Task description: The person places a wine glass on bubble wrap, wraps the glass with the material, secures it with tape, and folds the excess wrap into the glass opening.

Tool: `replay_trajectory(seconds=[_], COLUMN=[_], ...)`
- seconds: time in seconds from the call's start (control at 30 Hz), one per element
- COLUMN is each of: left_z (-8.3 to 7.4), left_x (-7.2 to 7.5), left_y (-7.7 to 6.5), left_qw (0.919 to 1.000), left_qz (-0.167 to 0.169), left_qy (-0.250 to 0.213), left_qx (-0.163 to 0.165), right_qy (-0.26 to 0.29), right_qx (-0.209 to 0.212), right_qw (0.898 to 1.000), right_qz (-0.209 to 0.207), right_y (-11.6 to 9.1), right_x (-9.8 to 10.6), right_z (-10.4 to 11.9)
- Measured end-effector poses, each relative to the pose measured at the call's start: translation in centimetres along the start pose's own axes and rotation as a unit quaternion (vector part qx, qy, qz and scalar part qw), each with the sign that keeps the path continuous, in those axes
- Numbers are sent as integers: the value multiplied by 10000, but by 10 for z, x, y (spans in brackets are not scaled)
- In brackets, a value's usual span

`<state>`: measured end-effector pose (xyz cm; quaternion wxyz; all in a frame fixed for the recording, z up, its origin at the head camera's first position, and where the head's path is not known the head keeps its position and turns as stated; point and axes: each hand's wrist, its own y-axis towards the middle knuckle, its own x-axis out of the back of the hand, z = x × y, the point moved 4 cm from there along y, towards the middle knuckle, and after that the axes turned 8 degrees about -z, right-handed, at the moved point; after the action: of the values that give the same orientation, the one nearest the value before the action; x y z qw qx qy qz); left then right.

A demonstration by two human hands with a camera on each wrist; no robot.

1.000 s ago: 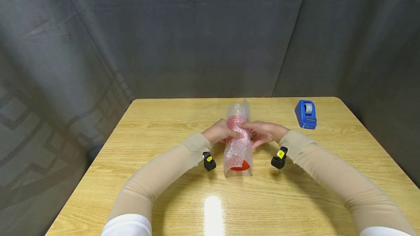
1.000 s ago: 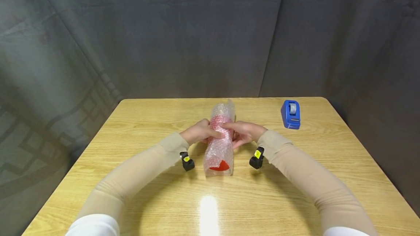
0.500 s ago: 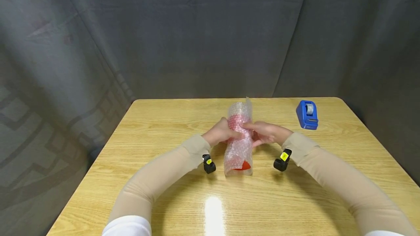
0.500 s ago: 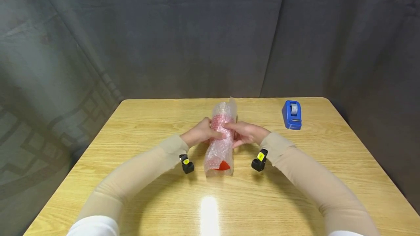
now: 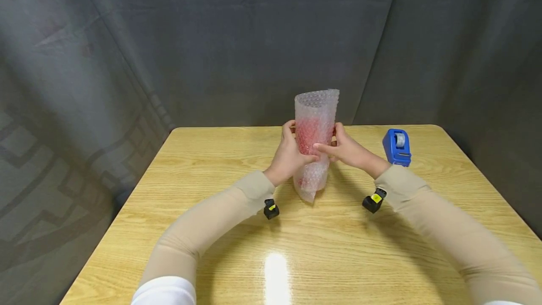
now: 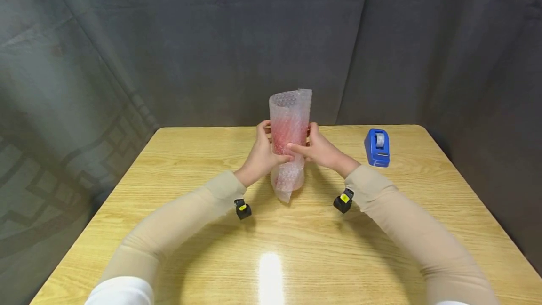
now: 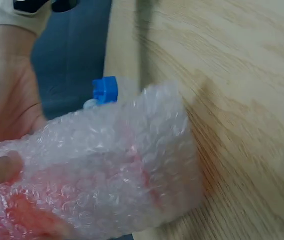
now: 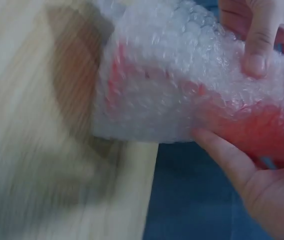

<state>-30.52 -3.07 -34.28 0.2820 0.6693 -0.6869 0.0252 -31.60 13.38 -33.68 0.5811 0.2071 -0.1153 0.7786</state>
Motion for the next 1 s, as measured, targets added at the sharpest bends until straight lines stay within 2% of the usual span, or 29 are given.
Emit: replay_trajectory(seconds=[0.17,0.3,0.53,0.7,1.0], left_z=[-2,0,8,11,13], left_x=[-3,-7,-11,-12,-11], left_y=[-5,-9,-14,-15,-15], left_qw=[9985,9967,9959,9946,9954], left_qz=[-91,6,127,104,212], left_qy=[14,261,481,553,560], left_qx=[-534,-769,-755,-875,-745], right_qy=[-186,-165,-278,-310,-258], right_qx=[596,711,827,976,806], right_qw=[9977,9969,9960,9945,9963], right_qz=[-275,-288,-168,-221,-175], right_y=[-4,-9,-11,-10,-13], right_x=[3,1,-4,-7,-11], right_z=[0,-5,-13,-15,-12])
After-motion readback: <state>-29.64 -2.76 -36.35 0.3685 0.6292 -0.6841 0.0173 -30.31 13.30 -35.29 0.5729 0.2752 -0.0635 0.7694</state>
